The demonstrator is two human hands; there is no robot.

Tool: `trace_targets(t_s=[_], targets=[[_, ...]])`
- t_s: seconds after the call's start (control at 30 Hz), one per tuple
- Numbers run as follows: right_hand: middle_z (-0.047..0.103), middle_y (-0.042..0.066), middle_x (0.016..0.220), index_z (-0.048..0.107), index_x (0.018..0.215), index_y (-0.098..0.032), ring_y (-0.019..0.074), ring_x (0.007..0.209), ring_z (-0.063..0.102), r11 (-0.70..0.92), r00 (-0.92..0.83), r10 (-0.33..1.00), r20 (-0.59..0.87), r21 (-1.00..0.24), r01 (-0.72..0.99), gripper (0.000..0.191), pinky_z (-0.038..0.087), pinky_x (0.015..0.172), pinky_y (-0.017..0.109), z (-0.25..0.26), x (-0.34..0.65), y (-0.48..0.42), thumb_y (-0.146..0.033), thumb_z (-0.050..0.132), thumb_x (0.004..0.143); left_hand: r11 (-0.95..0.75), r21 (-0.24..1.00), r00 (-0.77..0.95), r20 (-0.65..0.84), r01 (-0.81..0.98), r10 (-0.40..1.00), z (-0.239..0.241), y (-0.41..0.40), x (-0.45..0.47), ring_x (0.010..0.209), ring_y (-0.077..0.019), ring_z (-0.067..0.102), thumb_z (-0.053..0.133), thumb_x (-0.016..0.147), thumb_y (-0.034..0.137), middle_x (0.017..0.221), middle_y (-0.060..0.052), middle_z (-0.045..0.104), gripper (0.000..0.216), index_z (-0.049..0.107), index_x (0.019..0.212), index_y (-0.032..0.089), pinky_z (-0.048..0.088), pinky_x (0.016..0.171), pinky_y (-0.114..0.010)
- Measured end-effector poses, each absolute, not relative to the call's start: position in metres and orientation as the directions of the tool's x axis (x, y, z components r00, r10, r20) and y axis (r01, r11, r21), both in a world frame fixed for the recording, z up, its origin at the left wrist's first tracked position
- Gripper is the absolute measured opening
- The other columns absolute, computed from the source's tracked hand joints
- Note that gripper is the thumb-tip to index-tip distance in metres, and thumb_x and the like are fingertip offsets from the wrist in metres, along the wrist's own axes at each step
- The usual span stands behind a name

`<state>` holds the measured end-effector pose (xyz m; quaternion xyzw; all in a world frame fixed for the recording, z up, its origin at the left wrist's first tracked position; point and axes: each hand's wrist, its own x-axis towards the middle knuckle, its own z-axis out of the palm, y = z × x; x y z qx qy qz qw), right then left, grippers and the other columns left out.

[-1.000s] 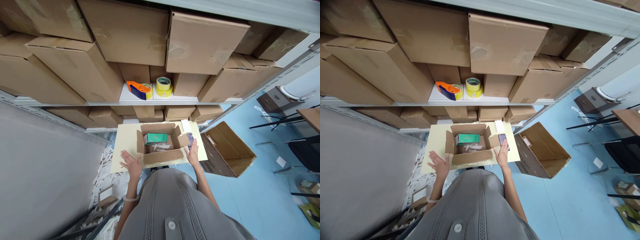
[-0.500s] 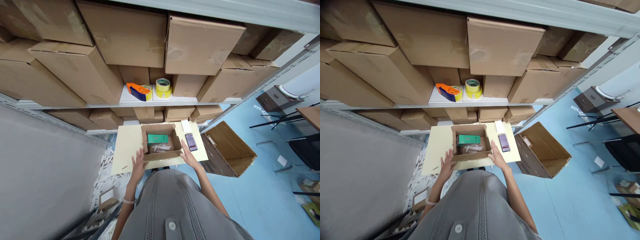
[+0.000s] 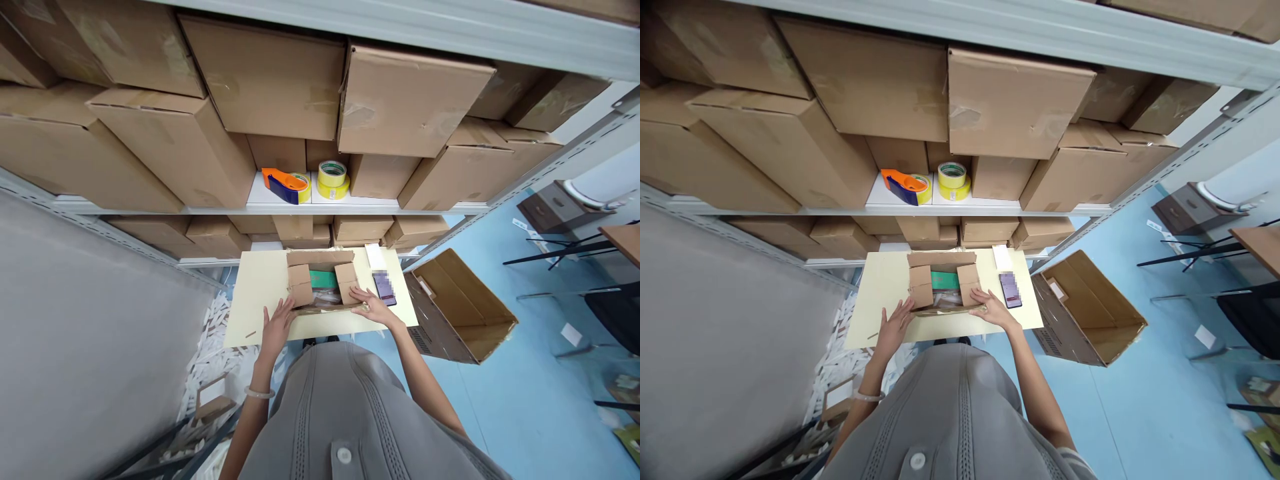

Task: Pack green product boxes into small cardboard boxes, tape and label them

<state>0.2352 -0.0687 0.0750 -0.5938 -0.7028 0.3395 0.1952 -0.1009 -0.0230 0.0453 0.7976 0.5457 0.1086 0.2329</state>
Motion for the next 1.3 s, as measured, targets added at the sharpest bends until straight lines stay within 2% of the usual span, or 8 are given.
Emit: trace_targets(t_s=[0.1,0.2,0.4,0.63,0.73,0.9,1.07,1.3], targets=[[0.064,0.009,0.127,0.063,0.123,-0.025,0.0265,0.122,0.056,0.038,-0.091,0.995,-0.037,-0.708,0.705,0.044,0.033,0.109,0.05,0.077,0.234,-0.06,-0.049,0.058,0.087,-0.226,0.535,0.296,-0.046,0.814,0.954,0.046,-0.02,-0.097,0.135,-0.0238,0.042,0.034,0.098,0.032,0.138,-0.006,0.055,0.038,0.058,0.126,0.026,0.015,0.115,-0.061],[0.069,0.008,0.117,0.066,0.117,-0.024,0.0257,0.11,0.063,-0.022,0.078,0.996,0.052,-0.684,0.729,0.037,0.046,0.098,0.042,0.073,0.233,-0.053,-0.045,0.056,0.088,-0.146,0.569,0.194,-0.025,0.809,0.981,0.045,-0.016,-0.093,0.127,-0.024,0.053,0.036,0.097,0.036,0.126,-0.008,0.064,0.037,0.065,0.117,0.023,0.016,0.115,-0.059],[0.064,0.012,0.122,0.057,0.127,-0.019,0.0284,0.114,0.059,-0.12,0.216,0.972,0.096,-0.588,0.8,0.044,0.046,0.097,0.043,0.056,0.223,-0.04,-0.04,0.056,0.088,-0.079,0.582,0.094,0.005,0.809,0.996,0.04,-0.008,-0.088,0.117,-0.0238,0.06,0.042,0.095,0.039,0.122,-0.006,0.067,0.035,0.066,0.115,0.024,0.015,0.117,-0.055],[0.049,0.022,0.137,0.036,0.143,-0.008,0.0316,0.128,0.047,-0.238,0.303,0.952,0.043,-0.519,0.821,0.065,0.044,0.1,0.045,0.049,0.211,-0.04,-0.039,0.053,0.089,0.026,0.609,0.055,-0.113,0.793,0.992,0.031,-0.006,-0.082,0.127,-0.0239,0.052,0.043,0.094,0.036,0.143,-0.006,0.05,0.047,0.047,0.14,0.024,0.041,0.107,-0.041],[0.036,0.023,0.148,0.023,0.149,-0.007,0.0326,0.14,0.031,-0.184,0.25,0.963,0.102,-0.428,0.885,0.075,0.034,0.109,0.049,0.068,0.2,-0.029,-0.038,0.054,0.089,0.088,0.598,0.042,-0.2,0.797,0.979,0.031,-0.008,-0.079,0.124,-0.0255,0.055,0.039,0.096,0.036,0.141,-0.008,0.053,0.049,0.044,0.142,0.021,0.047,0.099,-0.039],[0.019,0.014,0.158,0.006,0.154,-0.012,0.0243,0.148,0.01,0.098,-0.035,0.98,0.196,-0.321,0.942,0.077,0.014,0.119,0.049,0.107,0.167,0.027,-0.036,0.047,0.093,0.111,0.58,0.038,-0.239,0.807,0.97,0.032,-0.009,-0.077,0.118,-0.0262,0.059,0.036,0.097,0.036,0.136,-0.01,0.058,0.051,0.041,0.144,0.017,0.049,0.095,-0.038],[0.019,0.014,0.158,0.007,0.154,-0.012,0.026,0.148,0.01,0.208,-0.186,0.977,0.1,-0.285,0.936,0.075,0.006,0.119,0.052,0.114,0.147,0.057,-0.039,0.044,0.094,0.059,0.591,0.054,-0.172,0.804,0.984,0.027,-0.011,-0.078,0.114,-0.0257,0.061,0.037,0.096,0.037,0.131,-0.01,0.061,0.05,0.044,0.142,0.019,0.05,0.092,-0.037],[0.019,0.012,0.158,0.01,0.154,-0.014,0.0278,0.147,0.013,0.232,-0.23,0.972,0.039,-0.294,0.927,0.069,0.005,0.119,0.053,0.081,0.137,-0.01,-0.043,0.036,0.097,0.077,0.612,0.005,-0.131,0.787,0.991,0.016,-0.015,-0.075,0.104,-0.0251,0.066,0.033,0.096,0.039,0.123,-0.012,0.067,0.051,0.043,0.143,0.02,0.053,0.084,-0.037]])
